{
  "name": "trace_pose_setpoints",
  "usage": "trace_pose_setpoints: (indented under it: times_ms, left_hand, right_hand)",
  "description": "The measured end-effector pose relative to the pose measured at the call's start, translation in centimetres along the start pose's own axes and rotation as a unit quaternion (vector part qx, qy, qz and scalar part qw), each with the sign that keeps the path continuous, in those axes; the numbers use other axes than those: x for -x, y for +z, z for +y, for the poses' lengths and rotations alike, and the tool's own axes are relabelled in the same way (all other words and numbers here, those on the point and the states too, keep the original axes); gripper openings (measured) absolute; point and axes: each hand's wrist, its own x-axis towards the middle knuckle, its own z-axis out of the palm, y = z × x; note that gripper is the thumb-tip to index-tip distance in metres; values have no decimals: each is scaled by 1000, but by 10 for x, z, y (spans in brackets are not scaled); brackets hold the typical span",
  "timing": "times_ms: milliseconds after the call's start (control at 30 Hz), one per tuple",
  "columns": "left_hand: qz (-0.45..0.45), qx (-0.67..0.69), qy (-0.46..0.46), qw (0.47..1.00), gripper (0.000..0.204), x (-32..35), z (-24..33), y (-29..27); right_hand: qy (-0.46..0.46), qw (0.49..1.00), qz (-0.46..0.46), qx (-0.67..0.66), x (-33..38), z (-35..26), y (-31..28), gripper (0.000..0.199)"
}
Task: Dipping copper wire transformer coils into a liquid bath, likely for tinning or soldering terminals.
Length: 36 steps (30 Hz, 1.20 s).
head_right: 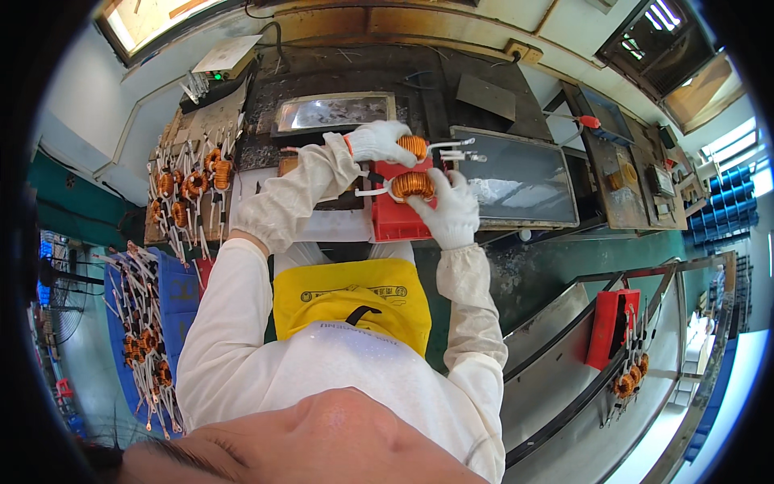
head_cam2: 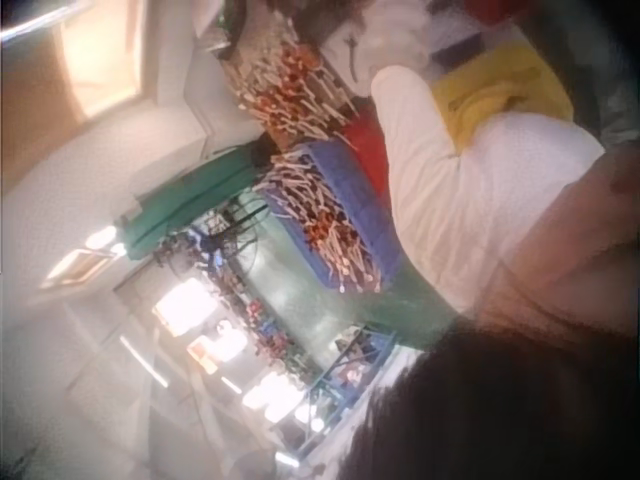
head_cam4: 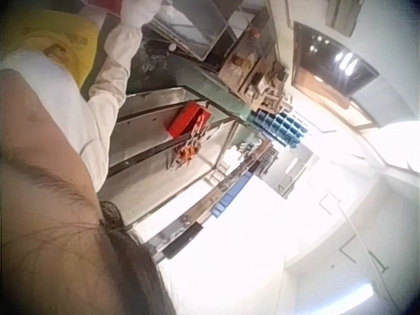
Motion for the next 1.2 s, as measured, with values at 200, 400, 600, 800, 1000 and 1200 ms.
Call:
trace_pose_setpoints:
  times_ms: [200,400,600,800,1000,1200]
  left_hand:
    - [-75,186,13,980,76,-6,-7,31]
    - [-49,76,58,994,97,13,2,33]
    - [-13,53,124,991,95,25,-2,46]
    - [-6,79,82,994,61,6,-20,41]
    - [-55,56,122,989,79,7,-26,29]
    - [-57,26,58,996,71,8,-22,30]
  right_hand:
    - [45,998,-28,14,6,8,36,62]
    - [45,999,-6,1,5,9,45,62]
    - [33,998,-1,-48,6,10,15,53]
    - [-94,982,154,54,-10,-2,-28,37]
    - [-117,993,1,-34,-10,0,24,60]
    - [-79,996,6,-28,-7,4,36,69]
